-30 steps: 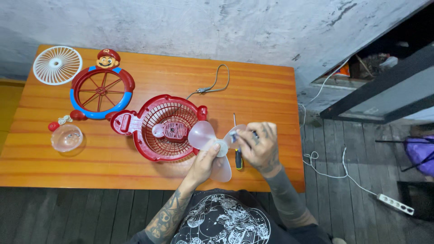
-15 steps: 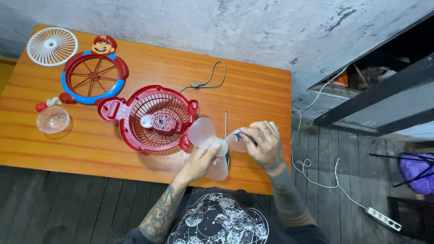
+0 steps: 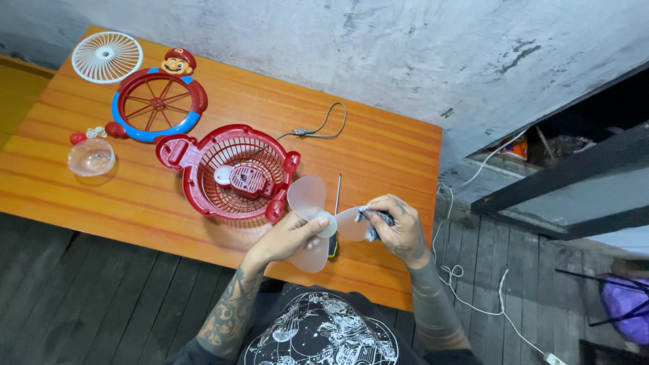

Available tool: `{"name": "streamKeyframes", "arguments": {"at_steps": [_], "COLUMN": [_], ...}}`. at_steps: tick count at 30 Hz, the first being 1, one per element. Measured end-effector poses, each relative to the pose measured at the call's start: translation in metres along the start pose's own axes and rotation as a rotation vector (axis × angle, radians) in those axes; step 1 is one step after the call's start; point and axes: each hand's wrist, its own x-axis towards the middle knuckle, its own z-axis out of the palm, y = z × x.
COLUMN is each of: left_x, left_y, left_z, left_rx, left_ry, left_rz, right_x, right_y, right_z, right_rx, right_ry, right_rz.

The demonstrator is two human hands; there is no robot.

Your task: The person assembles a red Mario-themed electric fan on a wooden table. They place the motor housing into the fan cage, secure it with screws using a screwdriver, and then attach the fan blade to the motor shaft.

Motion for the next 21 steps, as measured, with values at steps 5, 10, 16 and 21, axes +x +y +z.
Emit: {"name": "streamKeyframes", "arguments": {"at_steps": [5,10,16,21], "left_x": [0.005,0.018,0.03,0.023], "left_y": [-0.002,-0.001,-0.016,-0.013], "left_z": [-0.007,0.027,0.048,0.035], "left_rx": [-0.466,-0.655,-0.695,-0.588], "left_ry": [-0.043,0.118,0.4,0.381], "left_rz": [0.266,0.456,0.382,0.304], "right_x": [-0.017,-0.032,-0.045,-0.026], "right_y": [0.011,0.002,-0.009,-0.006], "right_z": [0.011,0.03,0.041,0.007], "right_rx": [0.06,-0.003,0.048,-0.002], "right_ry": [0.285,0.497,0.129,0.258], "right_rz": [0.106,0.134,-0.163,0.042]}}
